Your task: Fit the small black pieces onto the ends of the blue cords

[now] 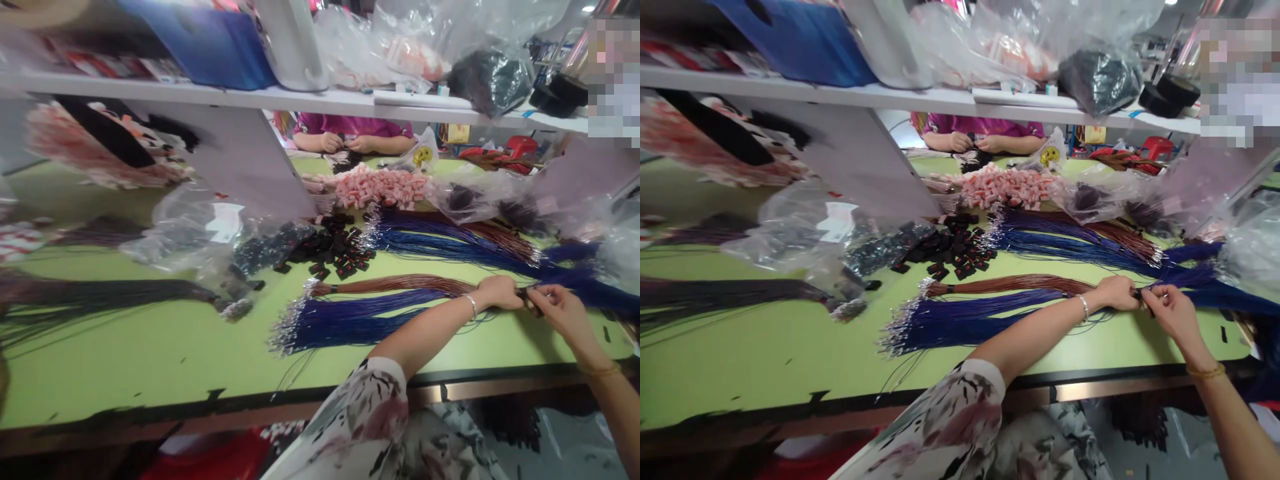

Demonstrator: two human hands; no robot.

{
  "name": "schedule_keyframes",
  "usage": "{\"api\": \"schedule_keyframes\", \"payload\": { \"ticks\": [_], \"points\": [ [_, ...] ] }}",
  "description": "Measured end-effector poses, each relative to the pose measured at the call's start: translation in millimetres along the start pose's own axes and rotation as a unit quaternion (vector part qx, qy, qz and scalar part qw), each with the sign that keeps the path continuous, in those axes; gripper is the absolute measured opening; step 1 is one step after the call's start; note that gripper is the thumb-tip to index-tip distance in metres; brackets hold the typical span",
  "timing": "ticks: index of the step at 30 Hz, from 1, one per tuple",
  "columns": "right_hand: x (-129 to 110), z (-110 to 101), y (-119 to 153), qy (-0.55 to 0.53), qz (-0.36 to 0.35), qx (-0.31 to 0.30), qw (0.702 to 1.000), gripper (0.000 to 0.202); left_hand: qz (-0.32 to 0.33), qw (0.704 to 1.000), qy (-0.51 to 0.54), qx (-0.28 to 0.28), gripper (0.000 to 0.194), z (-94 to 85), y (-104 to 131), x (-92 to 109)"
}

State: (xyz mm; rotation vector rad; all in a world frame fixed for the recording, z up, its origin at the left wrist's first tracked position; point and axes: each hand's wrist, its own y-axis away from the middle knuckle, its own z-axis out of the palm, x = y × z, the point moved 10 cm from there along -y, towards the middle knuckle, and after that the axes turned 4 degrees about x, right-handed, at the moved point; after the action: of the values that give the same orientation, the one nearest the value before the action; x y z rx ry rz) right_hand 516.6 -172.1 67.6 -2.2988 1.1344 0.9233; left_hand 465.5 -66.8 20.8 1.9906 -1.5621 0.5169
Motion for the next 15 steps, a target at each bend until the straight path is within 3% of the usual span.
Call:
{"api": "schedule_keyframes", "payload": {
  "ticks": [2, 6, 10, 13, 15],
  "points": [
    [11.7, 4.1, 11.0, 0.052, -0.011, -0.024, 0.998, 0.036, 0.024, 1.000, -0.002, 0.000, 0.046, 0.5, -0.6, 2.7],
    [22.2, 5.7, 16.6, 0.110, -0.036, -0.006, 0.993, 0.035, 0.017, 1.000, 0.024, -0.007, 0.066, 3.8, -1.1, 1.5],
    [25.9, 21.8, 15.8, 0.031, -0.033, -0.043, 0.998, 0.038, 0.001, 1.000, 0.013, 0.004, 0.072, 3.7, -1.4, 1.0],
    [15.7, 29.6, 34.1, -0.018, -0.017, -0.041, 0.999, 0.041, -0.008, 1.000, 0.006, 0.002, 0.072, 5.2, -3.5, 2.0],
    [-11.3, 46.7, 65.9, -0.027, -0.038, -0.104, 0.993, 0.042, -0.021, 1.000, 0.000, 0.013, 0.072, 3.6, -5.0, 2.7]
  ]
}}
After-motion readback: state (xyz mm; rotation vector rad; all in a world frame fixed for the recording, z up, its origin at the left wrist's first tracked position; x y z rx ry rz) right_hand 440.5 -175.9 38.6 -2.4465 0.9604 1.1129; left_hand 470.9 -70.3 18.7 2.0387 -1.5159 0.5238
